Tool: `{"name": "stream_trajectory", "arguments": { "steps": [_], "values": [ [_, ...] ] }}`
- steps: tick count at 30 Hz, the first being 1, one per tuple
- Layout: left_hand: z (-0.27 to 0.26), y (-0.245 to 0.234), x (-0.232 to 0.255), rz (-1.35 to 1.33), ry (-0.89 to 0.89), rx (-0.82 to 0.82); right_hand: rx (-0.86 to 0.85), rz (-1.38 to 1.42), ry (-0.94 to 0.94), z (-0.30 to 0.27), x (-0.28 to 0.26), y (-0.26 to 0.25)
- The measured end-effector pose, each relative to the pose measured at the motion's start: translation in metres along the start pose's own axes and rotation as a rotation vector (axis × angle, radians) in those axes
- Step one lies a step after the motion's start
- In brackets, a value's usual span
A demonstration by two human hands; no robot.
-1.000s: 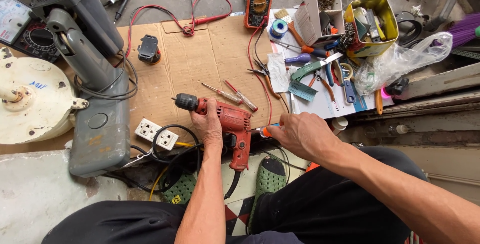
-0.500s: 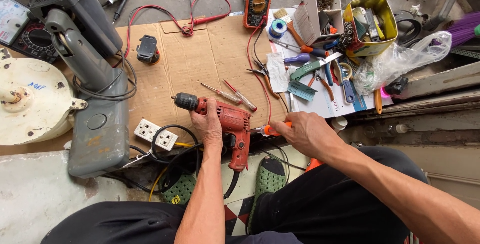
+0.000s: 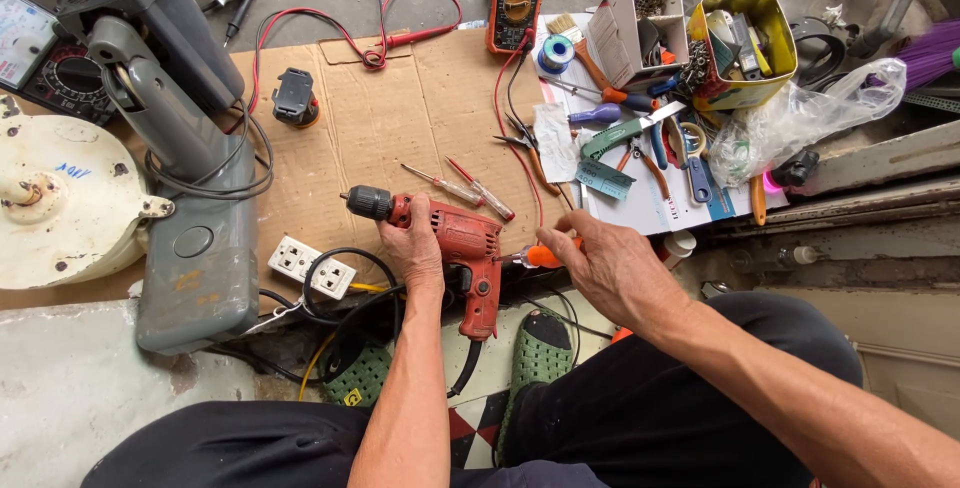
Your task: The person uses a screwdriver to unscrew and remove the casing of a red power drill. They then use pliers to pull and adjust the black power cord attached to the drill.
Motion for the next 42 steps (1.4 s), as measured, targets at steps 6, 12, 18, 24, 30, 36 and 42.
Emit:
{"name": "stream_trajectory", "arguments": {
  "steps": [6, 12, 18, 24, 30, 36, 42],
  "values": [
    [-0.017, -0.004, 0.031, -0.013, -0.076, -0.04, 0.118, -0.025, -0.354, -0.005, -0.001, 0.016],
    [0.019, 0.006, 0.044, -0.029, -0.049, -0.075, 0.244, -0.187, -0.298, 0.016, -0.007, 0.022],
    [0.014, -0.011, 0.059, 0.09, -0.077, -0.066, 0.175, -0.017, -0.402, 0.035, -0.023, 0.027],
    [-0.015, -0.056, 0.085, 0.197, -0.095, -0.035, 0.179, -0.218, -0.562, 0.064, -0.028, 0.017],
    [-0.122, -0.073, 0.092, 0.438, -0.023, -0.197, 0.165, -0.293, -0.801, 0.061, -0.03, 0.027],
    [-0.127, -0.051, 0.04, 0.675, -0.032, -0.349, 0.04, -0.33, -0.748, 0.048, -0.058, 0.007],
    [-0.1, -0.031, 0.014, 0.786, 0.029, -0.327, 0.42, -0.358, -0.781, 0.078, -0.037, 0.035]
  ]
}}
Point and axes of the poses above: each hand's wrist, its own z-axis towards the middle knuckle, its own y-axis out of the palm, x = y × z, the point moved 4 cm from there along z, towards the middle knuckle, and after that the axes turned 8 degrees about z, right-handed, at the moved point
